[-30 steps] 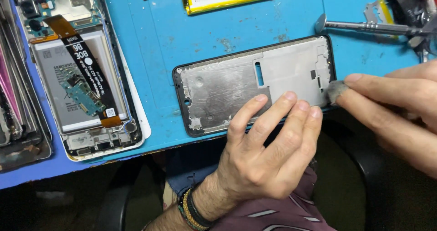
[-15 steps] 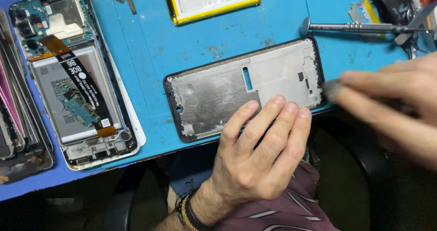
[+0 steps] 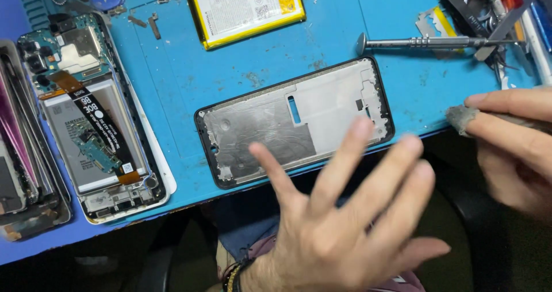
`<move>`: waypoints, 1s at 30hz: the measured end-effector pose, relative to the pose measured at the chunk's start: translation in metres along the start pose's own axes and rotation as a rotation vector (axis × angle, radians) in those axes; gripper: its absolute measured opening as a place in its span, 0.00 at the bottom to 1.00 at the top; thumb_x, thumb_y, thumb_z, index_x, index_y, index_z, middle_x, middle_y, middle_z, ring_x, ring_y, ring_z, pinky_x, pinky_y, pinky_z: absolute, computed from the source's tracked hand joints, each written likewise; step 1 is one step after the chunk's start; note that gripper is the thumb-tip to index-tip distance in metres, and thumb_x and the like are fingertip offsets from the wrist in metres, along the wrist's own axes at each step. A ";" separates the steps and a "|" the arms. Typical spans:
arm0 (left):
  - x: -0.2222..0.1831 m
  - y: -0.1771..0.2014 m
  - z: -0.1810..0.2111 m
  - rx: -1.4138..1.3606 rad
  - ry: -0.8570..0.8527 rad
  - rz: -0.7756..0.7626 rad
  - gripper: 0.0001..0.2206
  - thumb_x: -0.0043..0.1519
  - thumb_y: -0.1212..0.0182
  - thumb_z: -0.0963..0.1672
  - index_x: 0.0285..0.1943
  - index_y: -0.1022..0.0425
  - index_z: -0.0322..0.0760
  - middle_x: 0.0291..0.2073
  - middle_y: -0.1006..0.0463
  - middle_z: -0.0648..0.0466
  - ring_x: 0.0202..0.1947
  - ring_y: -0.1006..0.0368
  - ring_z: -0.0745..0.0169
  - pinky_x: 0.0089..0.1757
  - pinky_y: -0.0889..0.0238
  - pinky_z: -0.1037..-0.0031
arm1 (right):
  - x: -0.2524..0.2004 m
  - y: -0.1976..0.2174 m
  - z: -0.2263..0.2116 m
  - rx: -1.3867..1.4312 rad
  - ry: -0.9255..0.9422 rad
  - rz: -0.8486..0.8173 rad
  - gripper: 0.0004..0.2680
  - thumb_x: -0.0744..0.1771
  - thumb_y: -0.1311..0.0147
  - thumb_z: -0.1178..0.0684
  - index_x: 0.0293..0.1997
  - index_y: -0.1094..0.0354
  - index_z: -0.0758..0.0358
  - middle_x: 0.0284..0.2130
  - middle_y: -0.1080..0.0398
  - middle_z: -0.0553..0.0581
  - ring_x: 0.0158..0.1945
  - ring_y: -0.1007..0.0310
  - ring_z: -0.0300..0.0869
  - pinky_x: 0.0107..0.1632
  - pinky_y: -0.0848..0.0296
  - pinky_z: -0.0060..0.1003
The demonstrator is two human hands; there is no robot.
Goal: Cleaning a smartphone frame with a brush and cloth and preparing it for reassembly.
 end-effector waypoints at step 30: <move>-0.018 0.015 -0.031 0.082 -0.095 0.374 0.08 0.70 0.35 0.46 0.54 0.19 0.44 0.47 0.17 0.55 0.53 0.24 0.56 0.55 0.68 0.12 | 0.084 -0.021 -0.086 -0.662 0.549 -0.055 0.17 0.62 0.50 0.51 0.55 0.29 0.61 0.56 0.31 0.61 0.44 0.27 0.46 0.41 0.29 0.37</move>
Point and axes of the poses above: each hand's wrist, its own x-axis towards the middle knuckle, its own y-axis out of the back of the hand, z = x × y, the point moved 10 cm from there along x, towards the middle knuckle
